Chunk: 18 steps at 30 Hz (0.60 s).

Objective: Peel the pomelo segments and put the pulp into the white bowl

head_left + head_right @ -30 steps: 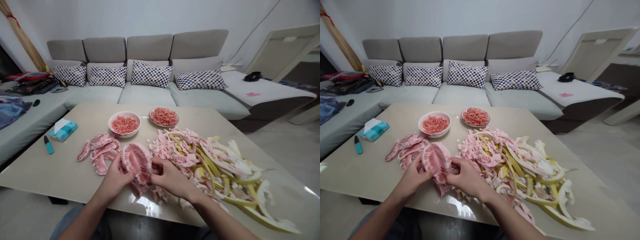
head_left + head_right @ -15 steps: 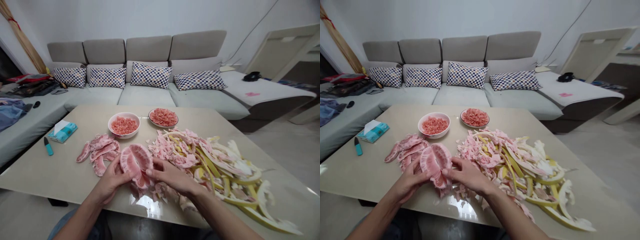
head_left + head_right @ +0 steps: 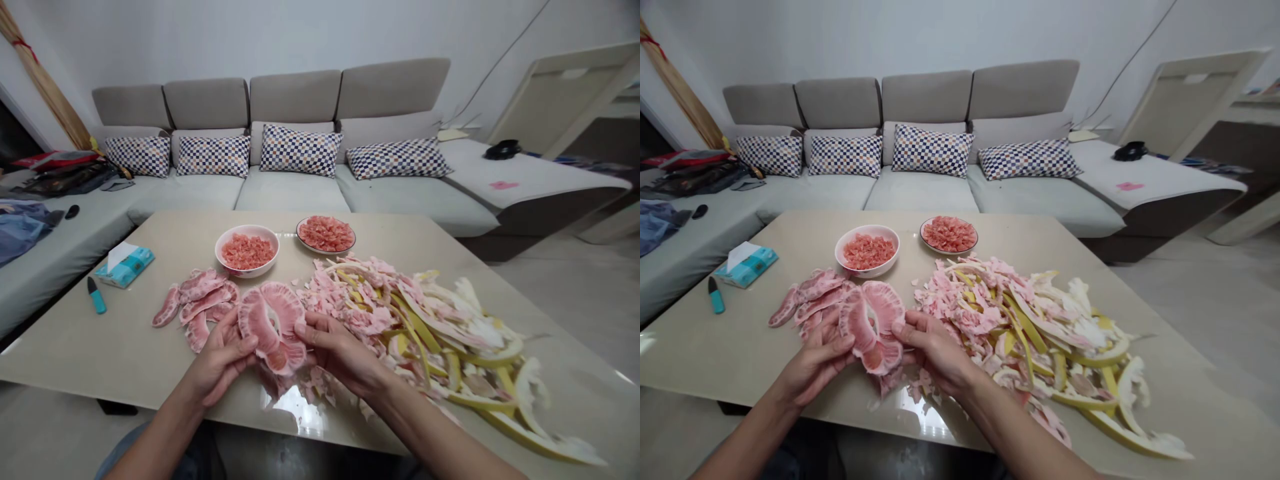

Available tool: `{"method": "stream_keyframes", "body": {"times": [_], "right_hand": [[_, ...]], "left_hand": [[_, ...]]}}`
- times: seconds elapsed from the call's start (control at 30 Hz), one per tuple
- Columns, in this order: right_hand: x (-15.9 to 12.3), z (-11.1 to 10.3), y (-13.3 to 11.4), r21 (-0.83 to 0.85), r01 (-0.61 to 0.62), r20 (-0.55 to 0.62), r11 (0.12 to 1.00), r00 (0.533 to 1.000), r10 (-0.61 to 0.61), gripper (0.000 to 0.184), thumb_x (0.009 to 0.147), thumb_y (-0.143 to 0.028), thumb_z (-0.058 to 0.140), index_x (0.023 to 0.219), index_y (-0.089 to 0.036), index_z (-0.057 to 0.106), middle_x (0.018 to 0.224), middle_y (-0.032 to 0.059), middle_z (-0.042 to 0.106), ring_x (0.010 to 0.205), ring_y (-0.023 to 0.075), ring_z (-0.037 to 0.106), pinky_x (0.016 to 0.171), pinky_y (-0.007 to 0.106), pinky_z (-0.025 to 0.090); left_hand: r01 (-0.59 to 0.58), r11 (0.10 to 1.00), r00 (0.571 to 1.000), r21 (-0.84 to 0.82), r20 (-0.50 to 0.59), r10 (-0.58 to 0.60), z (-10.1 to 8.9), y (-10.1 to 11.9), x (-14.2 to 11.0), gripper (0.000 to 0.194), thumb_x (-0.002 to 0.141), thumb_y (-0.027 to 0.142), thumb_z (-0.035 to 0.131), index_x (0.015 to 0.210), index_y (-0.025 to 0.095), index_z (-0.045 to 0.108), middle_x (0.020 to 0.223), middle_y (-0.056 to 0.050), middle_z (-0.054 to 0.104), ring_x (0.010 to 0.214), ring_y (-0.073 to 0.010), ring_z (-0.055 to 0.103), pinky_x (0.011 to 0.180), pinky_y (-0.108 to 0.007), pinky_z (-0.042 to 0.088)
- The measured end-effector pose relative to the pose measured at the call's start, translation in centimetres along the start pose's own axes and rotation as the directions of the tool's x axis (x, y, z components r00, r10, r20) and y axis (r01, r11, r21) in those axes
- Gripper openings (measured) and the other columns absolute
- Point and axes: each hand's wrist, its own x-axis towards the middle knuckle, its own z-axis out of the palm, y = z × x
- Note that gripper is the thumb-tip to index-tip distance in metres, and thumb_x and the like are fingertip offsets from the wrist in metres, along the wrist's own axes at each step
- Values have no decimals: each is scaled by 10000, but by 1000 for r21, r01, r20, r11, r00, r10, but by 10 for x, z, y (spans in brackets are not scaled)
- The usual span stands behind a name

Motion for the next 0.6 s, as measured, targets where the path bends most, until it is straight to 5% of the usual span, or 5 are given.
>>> {"method": "stream_keyframes", "body": {"times": [0.23, 0.6], "right_hand": [[1, 7, 2, 81, 51, 27, 995, 998, -54, 313, 757, -339, 737, 985, -138, 666, 875, 58, 708, 734, 144, 670, 720, 269, 534], [2, 8, 4, -74, 76, -138, 994, 987, -85, 312, 709, -384, 773, 880, -149, 661, 819, 37, 707, 694, 141, 652, 662, 255, 515]], "left_hand": [[-45, 994, 997, -100, 60, 51, 1, -1, 2, 528, 756, 146, 714, 1244, 256, 546, 1004, -42, 691, 879, -161, 668, 767, -271, 550], [-53, 995, 998, 81, -35, 56, -10, 5, 0, 696, 715, 174, 762, 1336, 265, 462, 1156, -93, 652, 966, -205, 654, 721, -248, 543]]}}
